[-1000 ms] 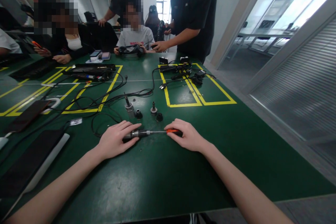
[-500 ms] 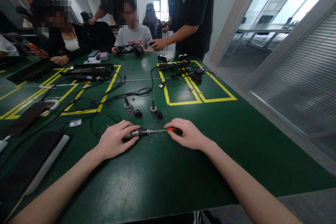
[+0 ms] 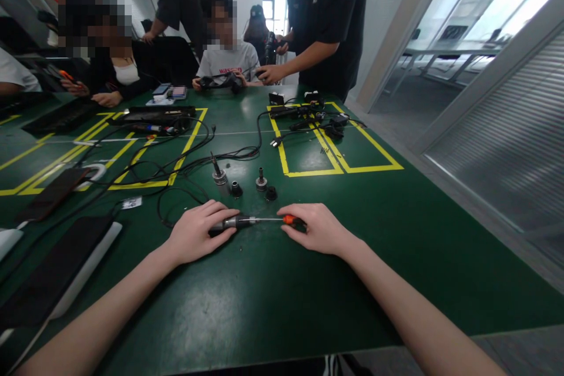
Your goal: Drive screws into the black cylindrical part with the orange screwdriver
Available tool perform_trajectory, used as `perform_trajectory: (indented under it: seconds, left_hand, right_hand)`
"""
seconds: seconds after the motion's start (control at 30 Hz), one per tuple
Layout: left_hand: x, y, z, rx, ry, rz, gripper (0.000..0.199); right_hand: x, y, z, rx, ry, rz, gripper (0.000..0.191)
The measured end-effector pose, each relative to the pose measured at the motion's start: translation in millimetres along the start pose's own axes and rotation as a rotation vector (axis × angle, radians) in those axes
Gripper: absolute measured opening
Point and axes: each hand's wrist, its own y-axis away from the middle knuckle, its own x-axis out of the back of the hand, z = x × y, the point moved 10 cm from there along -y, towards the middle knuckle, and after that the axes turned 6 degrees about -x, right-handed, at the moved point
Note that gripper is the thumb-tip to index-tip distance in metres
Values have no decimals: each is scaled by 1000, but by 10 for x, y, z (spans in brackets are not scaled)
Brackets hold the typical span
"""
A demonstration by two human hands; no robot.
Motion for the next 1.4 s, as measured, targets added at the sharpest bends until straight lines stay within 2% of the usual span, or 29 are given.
perform_trajectory:
  seconds: [0.3, 0.47, 0.57, 0.97, 1.2, 1.4]
  left_hand:
    - [1, -2, -20, 3, -15, 8, 30]
    - [1, 2, -25, -2, -29, 8, 32]
    - [-3, 7, -30, -12, -33, 10, 33]
    - [24, 31, -32, -8, -1, 25, 33]
    - [19, 43, -21, 3, 5, 19, 30]
    - [4, 36, -5, 21, 8, -7, 31]
  right_hand:
    - [67, -17, 195, -99, -201, 44, 23]
    - [64, -38, 138, -95, -180, 63, 22]
    - [15, -48, 143, -124, -182, 25, 21]
    - [71, -3, -3, -10, -198, 61, 17]
    - [16, -18, 72, -90, -241, -10, 18]
    - [30, -20, 191, -135, -209, 20, 21]
